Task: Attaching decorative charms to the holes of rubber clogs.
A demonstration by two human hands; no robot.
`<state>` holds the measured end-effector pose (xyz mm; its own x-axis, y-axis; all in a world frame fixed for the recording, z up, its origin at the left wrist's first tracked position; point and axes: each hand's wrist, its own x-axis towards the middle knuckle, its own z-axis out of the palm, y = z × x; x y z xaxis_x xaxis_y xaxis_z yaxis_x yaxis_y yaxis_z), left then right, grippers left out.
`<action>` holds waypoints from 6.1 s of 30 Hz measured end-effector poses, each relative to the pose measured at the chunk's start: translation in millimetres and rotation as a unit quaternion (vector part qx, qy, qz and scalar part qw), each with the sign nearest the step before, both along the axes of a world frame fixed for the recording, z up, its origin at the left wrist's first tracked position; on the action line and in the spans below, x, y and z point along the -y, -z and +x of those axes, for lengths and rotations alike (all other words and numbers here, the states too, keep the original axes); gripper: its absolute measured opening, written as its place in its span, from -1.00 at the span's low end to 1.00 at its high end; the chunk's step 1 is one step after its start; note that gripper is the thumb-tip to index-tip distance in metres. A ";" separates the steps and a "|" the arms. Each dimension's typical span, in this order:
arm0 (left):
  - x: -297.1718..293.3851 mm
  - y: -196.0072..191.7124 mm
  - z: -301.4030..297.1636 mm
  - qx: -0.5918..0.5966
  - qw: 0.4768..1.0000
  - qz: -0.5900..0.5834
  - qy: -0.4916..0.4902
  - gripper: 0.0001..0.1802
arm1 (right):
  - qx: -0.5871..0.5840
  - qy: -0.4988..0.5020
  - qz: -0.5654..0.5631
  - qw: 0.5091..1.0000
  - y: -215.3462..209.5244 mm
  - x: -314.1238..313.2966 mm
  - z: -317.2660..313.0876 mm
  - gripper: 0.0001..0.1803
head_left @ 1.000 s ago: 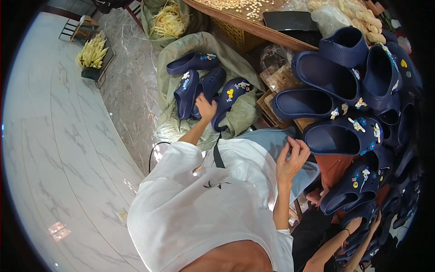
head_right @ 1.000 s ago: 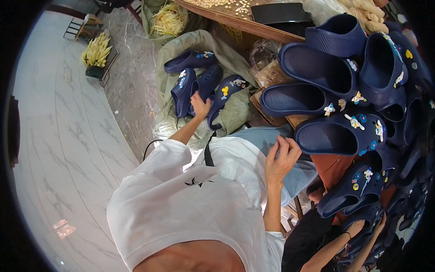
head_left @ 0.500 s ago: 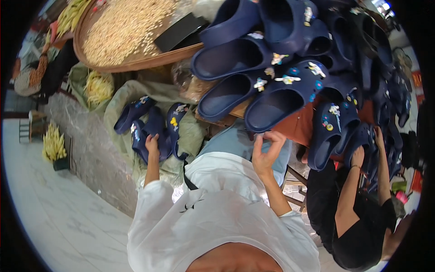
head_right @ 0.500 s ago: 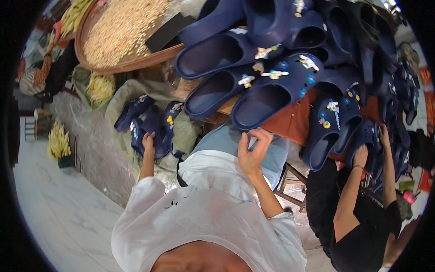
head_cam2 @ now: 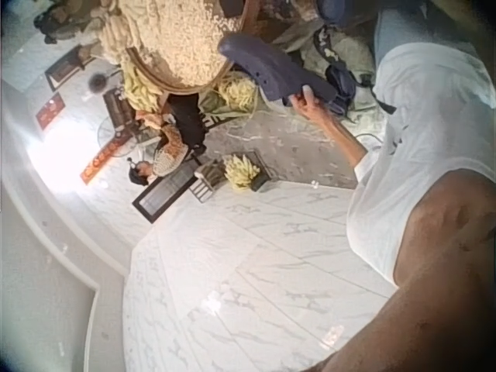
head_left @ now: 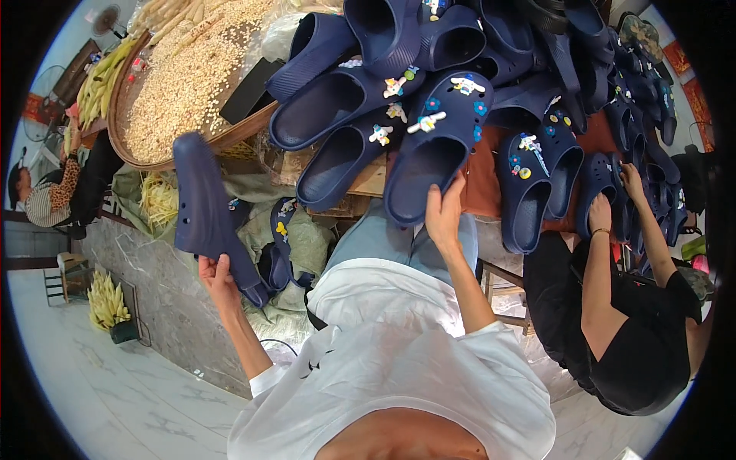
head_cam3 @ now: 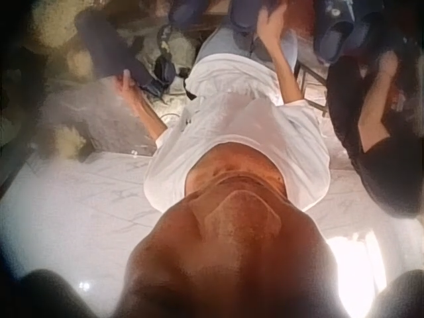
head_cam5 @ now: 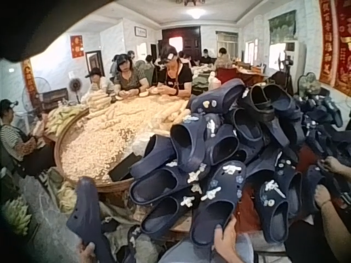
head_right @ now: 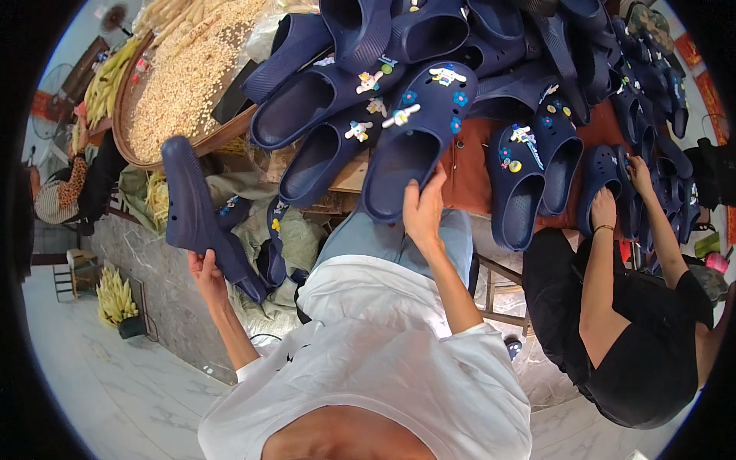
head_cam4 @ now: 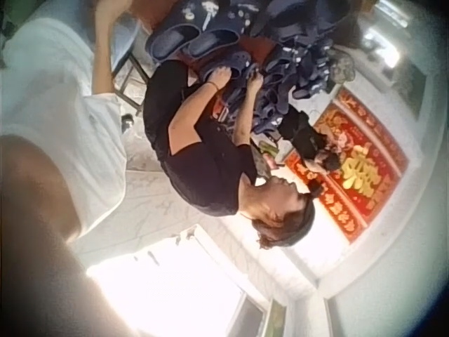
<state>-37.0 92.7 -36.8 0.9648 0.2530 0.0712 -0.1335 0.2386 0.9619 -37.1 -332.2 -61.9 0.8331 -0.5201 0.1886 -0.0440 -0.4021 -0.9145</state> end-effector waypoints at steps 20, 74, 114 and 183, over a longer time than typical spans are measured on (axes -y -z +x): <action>286.1 -19.3 18.6 0.047 0.911 0.284 0.296 -0.71 | 0.069 0.104 0.220 0.967 -36.4 37.9 -113.7 -0.14; -141.0 224.8 -71.7 -0.269 0.931 0.206 -0.139 -0.26 | 0.011 0.071 -0.286 0.956 17.8 93.8 4.5 -0.62; 378.2 23.0 78.6 -0.223 0.822 -0.327 0.410 -0.63 | 0.083 -0.010 -0.022 0.996 -33.5 105.0 55.2 -0.83; 365.0 51.1 62.5 -0.143 0.823 -0.319 0.447 -0.55 | -0.110 -0.069 0.178 0.975 6.7 102.2 58.4 -0.23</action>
<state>25.5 -272.3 -87.9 0.7400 -0.6695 -0.0645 0.5804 0.5872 0.5642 21.3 -434.3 -68.5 0.8995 -0.4005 -0.1747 -0.2228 -0.0765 -0.9718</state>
